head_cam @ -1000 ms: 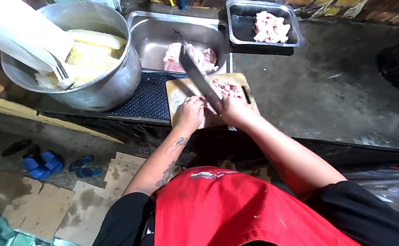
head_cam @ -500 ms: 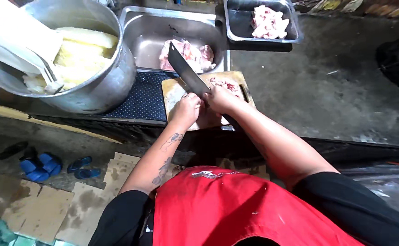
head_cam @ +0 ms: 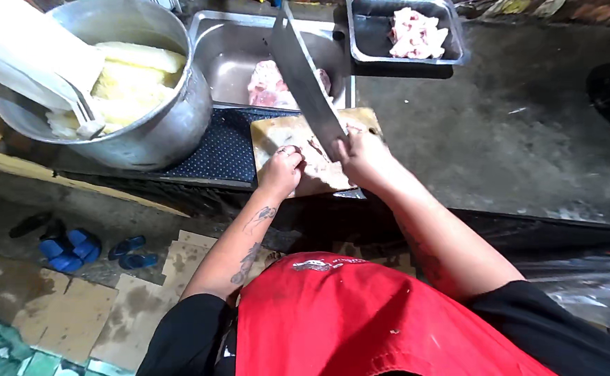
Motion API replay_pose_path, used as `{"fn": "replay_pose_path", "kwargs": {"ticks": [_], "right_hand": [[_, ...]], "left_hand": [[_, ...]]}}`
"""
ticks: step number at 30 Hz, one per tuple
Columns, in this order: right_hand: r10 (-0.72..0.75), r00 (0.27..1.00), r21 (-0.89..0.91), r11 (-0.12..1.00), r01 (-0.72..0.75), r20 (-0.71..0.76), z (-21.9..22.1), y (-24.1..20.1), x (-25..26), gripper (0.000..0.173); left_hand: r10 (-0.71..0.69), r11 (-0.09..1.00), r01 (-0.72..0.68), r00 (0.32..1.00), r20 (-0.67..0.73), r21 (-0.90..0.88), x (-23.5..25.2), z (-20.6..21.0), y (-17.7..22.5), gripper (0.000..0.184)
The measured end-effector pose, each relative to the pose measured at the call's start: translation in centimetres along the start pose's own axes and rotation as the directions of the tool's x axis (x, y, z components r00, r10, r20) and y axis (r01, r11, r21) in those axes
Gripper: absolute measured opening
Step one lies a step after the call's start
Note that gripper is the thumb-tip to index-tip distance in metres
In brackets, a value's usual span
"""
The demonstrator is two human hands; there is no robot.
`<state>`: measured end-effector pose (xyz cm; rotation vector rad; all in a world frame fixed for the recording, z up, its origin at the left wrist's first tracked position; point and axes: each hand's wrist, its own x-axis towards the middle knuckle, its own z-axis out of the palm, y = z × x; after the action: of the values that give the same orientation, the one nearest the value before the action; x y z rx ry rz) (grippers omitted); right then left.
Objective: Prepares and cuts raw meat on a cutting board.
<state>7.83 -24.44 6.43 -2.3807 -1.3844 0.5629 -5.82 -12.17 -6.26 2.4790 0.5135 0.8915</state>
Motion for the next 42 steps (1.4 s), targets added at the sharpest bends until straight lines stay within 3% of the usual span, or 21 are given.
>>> {"fn": "replay_pose_path", "kwargs": {"ticks": [3,5,8,12,15,20,24,27,31,33,37,40,42], "right_hand": [[0.11,0.97,-0.105,0.991,-0.089,0.217,3.0,0.5,0.7,0.036],[0.135,0.952,-0.131,0.986,-0.102,0.276,3.1,0.4,1.1,0.037],[0.124,0.957,-0.129,0.987,-0.093,0.26,3.1,-0.1,1.8,0.037],[0.069,0.977,-0.11,0.993,-0.047,0.204,3.9,-1.6,4.8,0.036],[0.043,0.979,-0.064,0.997,-0.031,0.198,4.0,-1.7,6.5,0.035],[0.128,0.957,0.048,0.988,-0.145,0.26,2.5,2.2,2.9,0.038],[0.149,0.977,-0.002,0.989,-0.151,0.155,2.0,3.3,1.0,0.036],[0.083,0.996,0.029,0.996,-0.084,0.016,0.9,1.9,0.2,0.038],[-0.052,0.992,0.065,0.996,0.06,-0.114,0.2,-0.4,-0.9,0.036],[-0.055,0.997,0.035,0.998,0.057,-0.059,0.8,-0.9,-0.8,0.035],[0.083,0.967,-0.101,0.993,-0.06,0.242,3.8,-0.2,0.3,0.036],[0.095,0.964,-0.152,0.987,-0.058,0.247,4.1,-1.1,0.8,0.035],[0.076,0.972,-0.161,0.986,-0.04,0.224,4.2,-2.2,1.7,0.039]], "left_hand": [[0.017,1.0,-0.017,1.0,0.002,0.0,-0.1,0.1,-0.1,0.011],[-0.032,0.999,0.032,0.999,0.006,0.004,0.1,-0.1,0.0,0.014],[-0.182,0.983,0.181,0.981,0.072,0.011,0.7,-0.6,0.6,0.033],[-0.232,0.972,0.233,0.958,0.17,0.011,1.2,-1.1,1.0,0.024],[-0.219,0.975,0.221,0.965,0.147,0.002,1.3,-1.0,1.0,0.029],[-0.234,0.972,0.234,0.972,0.025,0.012,0.7,-0.3,0.3,0.024],[-0.115,0.993,0.113,0.984,0.139,0.019,0.0,-1.1,0.2,0.024],[-0.043,0.999,0.043,0.998,0.04,0.012,-1.2,-1.1,0.1,0.026],[-0.089,0.995,0.09,0.995,-0.045,0.031,-1.8,-0.7,0.2,0.015],[-0.095,0.995,0.096,0.995,-0.031,0.027,-1.6,-0.7,0.2,0.014],[-0.086,0.996,0.086,0.995,-0.044,0.001,-1.7,-0.6,0.1,0.016],[-0.249,0.968,0.252,0.965,0.079,-0.022,-1.2,-1.3,0.7,0.033],[-0.284,0.959,0.284,0.954,0.096,0.01,-0.5,-1.4,0.9,0.031]]}}
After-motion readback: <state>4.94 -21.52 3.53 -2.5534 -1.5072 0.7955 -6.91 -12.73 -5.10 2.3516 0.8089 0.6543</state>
